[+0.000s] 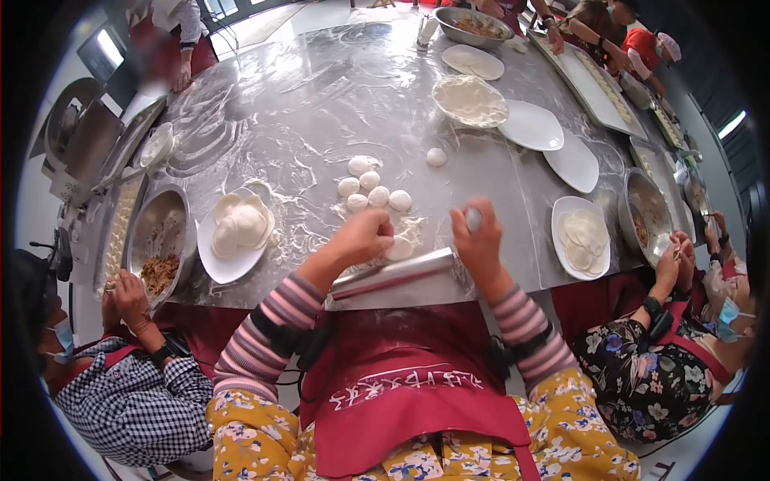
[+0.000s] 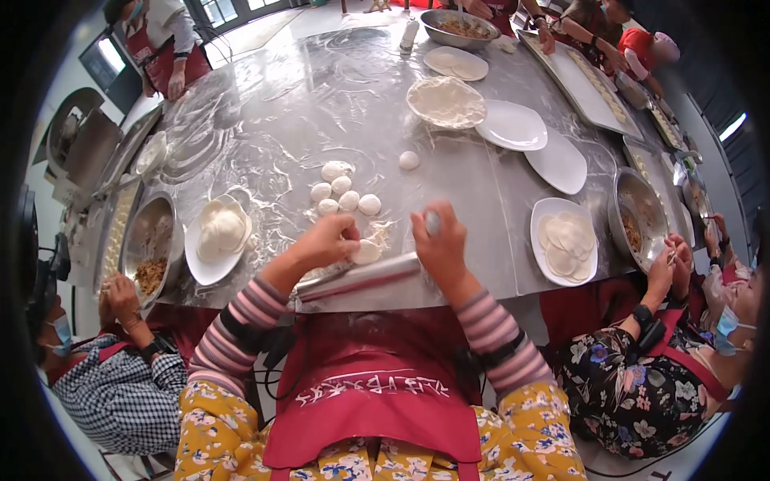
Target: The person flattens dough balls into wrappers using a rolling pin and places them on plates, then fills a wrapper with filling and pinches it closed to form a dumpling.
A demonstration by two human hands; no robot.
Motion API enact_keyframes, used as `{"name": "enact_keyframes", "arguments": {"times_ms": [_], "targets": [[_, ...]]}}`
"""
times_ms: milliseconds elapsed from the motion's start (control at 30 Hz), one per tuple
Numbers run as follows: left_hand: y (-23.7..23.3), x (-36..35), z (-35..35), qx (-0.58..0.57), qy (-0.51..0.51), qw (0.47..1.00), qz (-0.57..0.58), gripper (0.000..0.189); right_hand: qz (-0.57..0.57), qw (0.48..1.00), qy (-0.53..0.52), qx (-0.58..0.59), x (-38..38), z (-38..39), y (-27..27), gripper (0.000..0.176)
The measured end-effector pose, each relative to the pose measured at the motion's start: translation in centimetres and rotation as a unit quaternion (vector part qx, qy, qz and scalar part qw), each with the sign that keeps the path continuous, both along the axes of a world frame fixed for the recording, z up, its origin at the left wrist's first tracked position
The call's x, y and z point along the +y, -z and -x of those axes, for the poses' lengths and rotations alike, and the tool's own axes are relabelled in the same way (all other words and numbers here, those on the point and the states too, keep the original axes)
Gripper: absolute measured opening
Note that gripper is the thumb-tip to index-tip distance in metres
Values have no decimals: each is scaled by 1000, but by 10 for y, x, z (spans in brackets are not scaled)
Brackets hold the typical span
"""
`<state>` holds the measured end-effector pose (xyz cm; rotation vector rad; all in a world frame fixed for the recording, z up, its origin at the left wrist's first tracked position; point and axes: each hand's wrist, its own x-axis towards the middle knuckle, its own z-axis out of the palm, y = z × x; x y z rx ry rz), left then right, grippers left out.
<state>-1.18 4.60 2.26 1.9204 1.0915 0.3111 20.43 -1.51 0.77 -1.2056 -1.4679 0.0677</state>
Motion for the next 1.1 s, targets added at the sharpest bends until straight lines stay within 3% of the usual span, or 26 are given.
{"name": "enact_keyframes", "arguments": {"times_ms": [100, 133, 233, 367, 433, 467, 500, 533, 567, 600, 633, 700, 767, 833, 900, 967, 1000, 1033, 1067, 1100], "targets": [[0, -18, 1, -18, -20, 997, 77, 10, 25, 1000, 12, 16, -16, -2, 1, 22], [6, -19, -1, -2, 5, 1000, -4, 10, 39, 998, 17, 37, -23, -2, 4, 21], [-5, -17, -16, 25, 6, 998, -55, 12, 21, 999, 27, 13, 17, 9, -5, 20], [3, -5, -16, 19, 51, 997, -49, 17, 76, 994, -24, 76, 33, 9, 2, 20], [15, -5, -6, -10, 30, 997, -66, 15, -7, 995, 37, -94, 9, -1, 1, 20], [20, -8, -1, -34, 15, 996, -82, 14, -6, 995, 33, -96, -6, -3, 5, 20], [16, -14, 0, -35, 11, 996, -82, 14, 40, 999, 6, 4, -22, -4, 10, 20], [6, -21, 2, -66, -53, 996, 27, 12, 87, 991, -19, 105, -30, -4, 10, 20], [2, -27, 2, -95, -114, 979, 137, 10, 89, 990, -17, 106, -25, -3, 9, 20], [3, -28, 1, -91, -109, 980, 141, 10, 50, 998, 16, 40, -14, -1, 9, 20], [3, -29, -1, -47, -87, 992, 77, 12, 10, 998, 49, -27, -4, 2, 4, 20], [-4, -23, -6, 37, -45, 996, -65, 15, 20, 999, 34, 15, 23, 10, -4, 20], [-11, -18, -12, 68, -38, 994, -83, 15, 26, 999, -3, 39, 43, 14, -2, 21], [-2, -14, -13, -8, -3, 994, -107, 14, 18, 999, 5, 27, 35, 12, -2, 21], [6, -13, -8, -1, 6, 993, -121, 15, 15, 1000, 8, 9, 14, 6, -2, 21], [9, -17, -1, 11, 17, 991, -134, 16, -17, 994, 61, -91, -17, -2, 1, 20], [6, -22, 2, -33, -46, 998, -2, 15, -17, 994, 58, -91, -23, -1, 2, 20], [5, -25, 4, -75, -105, 983, 131, 15, 9, 999, 41, -14, -29, 0, 4, 20], [9, -29, 5, -49, -87, 990, 95, 15, 39, 997, 27, 65, -35, 1, 6, 20], [9, -32, 3, -43, -82, 991, 99, 15, 44, 996, 32, 69, -30, 3, 7, 20]]}}
